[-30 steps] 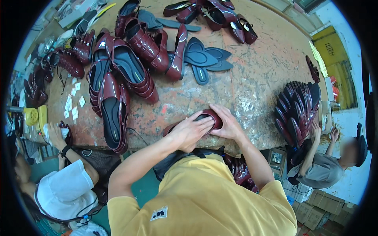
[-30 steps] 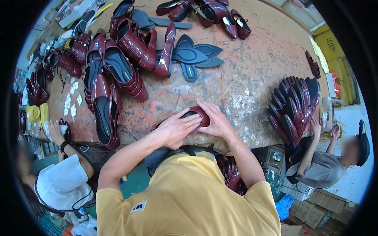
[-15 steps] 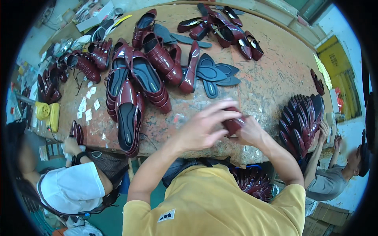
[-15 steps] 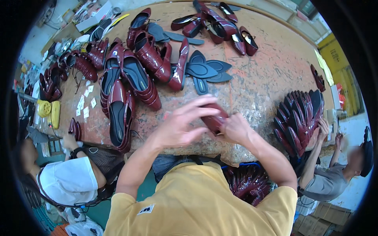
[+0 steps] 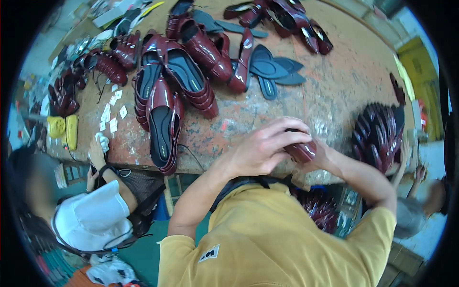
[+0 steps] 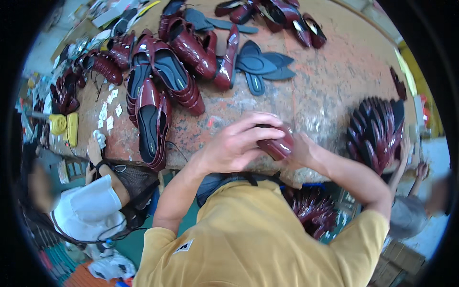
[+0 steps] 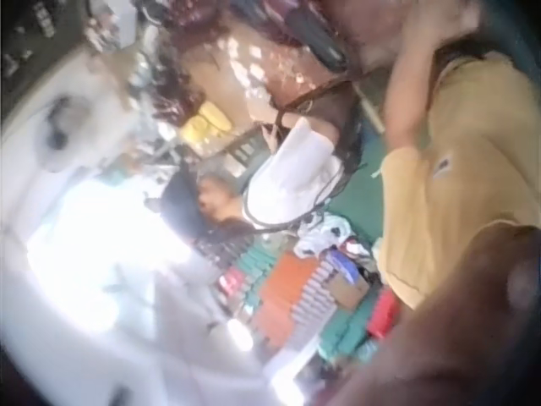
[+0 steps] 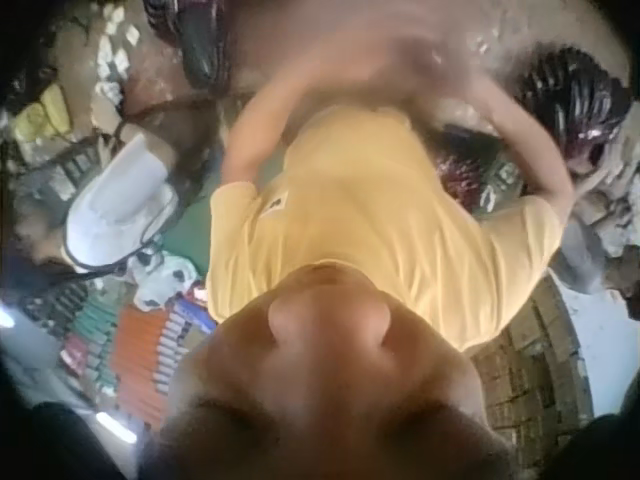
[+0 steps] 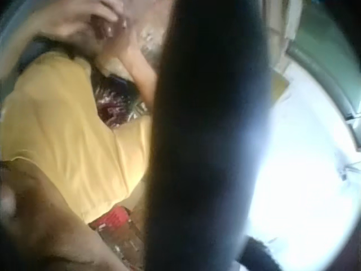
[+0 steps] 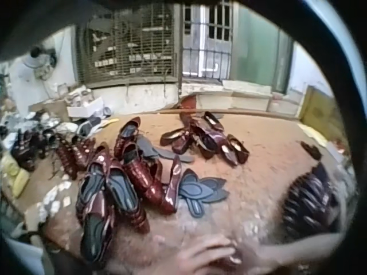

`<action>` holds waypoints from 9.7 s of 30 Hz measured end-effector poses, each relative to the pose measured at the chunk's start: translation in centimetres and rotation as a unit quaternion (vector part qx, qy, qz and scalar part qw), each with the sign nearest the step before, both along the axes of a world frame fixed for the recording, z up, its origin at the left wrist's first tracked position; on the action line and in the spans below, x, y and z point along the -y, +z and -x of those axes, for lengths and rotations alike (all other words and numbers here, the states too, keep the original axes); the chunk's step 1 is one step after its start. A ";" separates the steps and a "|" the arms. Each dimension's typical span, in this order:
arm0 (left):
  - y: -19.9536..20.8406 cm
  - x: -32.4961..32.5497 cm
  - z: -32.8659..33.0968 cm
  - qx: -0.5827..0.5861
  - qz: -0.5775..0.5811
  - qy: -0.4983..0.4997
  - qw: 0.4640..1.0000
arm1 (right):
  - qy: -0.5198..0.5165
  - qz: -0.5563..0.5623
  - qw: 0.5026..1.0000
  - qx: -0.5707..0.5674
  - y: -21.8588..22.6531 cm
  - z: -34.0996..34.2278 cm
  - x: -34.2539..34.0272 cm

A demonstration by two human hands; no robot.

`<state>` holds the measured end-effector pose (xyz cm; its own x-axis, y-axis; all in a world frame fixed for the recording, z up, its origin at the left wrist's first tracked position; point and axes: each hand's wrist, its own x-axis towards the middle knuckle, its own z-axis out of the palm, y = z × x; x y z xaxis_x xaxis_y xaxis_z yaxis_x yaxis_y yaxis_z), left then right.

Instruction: The person inserts black insoles into a series of maroon high-heeled shoes on a workbench. They pick up each shoe, place the insole inside, and press it down to fit before moving to the next pair. The process is repeated for multiple shoes in a batch.

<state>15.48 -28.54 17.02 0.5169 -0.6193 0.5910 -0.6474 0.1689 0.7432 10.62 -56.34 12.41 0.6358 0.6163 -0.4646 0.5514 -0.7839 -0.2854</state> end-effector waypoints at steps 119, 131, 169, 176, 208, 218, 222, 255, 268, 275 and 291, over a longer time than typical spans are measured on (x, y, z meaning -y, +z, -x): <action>-4.4 -3.9 -0.1 -0.650 0.073 0.032 0.755 | -0.096 -0.301 0.916 0.247 5.2 -4.3 -6.6; -3.4 -4.6 0.0 -0.752 0.225 -0.138 0.604 | -0.222 -0.473 0.846 -0.108 3.5 -5.8 -4.3; -6.9 -7.8 -1.5 -0.573 0.346 0.085 0.738 | -0.205 -0.517 0.831 -0.019 5.8 -2.7 -0.2; -7.9 -10.9 -2.3 -0.542 0.451 -0.014 0.709 | -0.208 -0.687 0.696 -0.003 2.6 -1.4 5.9; -11.5 -7.6 -1.6 -0.432 0.310 0.117 0.839 | -0.264 -0.489 0.818 0.150 2.2 0.9 -16.1; -11.3 -6.9 -2.1 -0.565 0.322 0.175 0.739 | -0.263 -0.533 0.787 0.167 1.9 0.5 -15.1; -10.6 -6.3 -1.9 -0.515 0.284 0.247 0.770 | -0.265 -0.528 0.784 0.188 2.1 0.6 -15.0; -8.2 -5.6 -2.0 -0.270 0.092 0.391 0.875 | -0.307 -0.529 0.779 0.136 0.9 0.3 -13.6; -6.2 -3.9 -0.9 -0.318 0.049 0.285 0.903 | -0.313 -0.640 0.644 -0.279 -0.8 -4.3 -12.6; -7.1 -3.5 -1.7 -0.253 0.056 0.469 0.844 | -0.279 -0.676 0.673 -0.110 -0.2 -2.9 -13.6; -5.0 -7.4 0.9 -0.592 0.000 0.081 0.802 | -0.437 -0.667 0.585 -0.148 -2.0 -4.7 -12.0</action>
<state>14.58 -21.13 11.97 0.7896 -0.4866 -0.3739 0.4989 0.1542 0.8528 15.31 -44.36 10.43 0.9924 0.0558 -0.1099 -0.1216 0.3001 -0.9461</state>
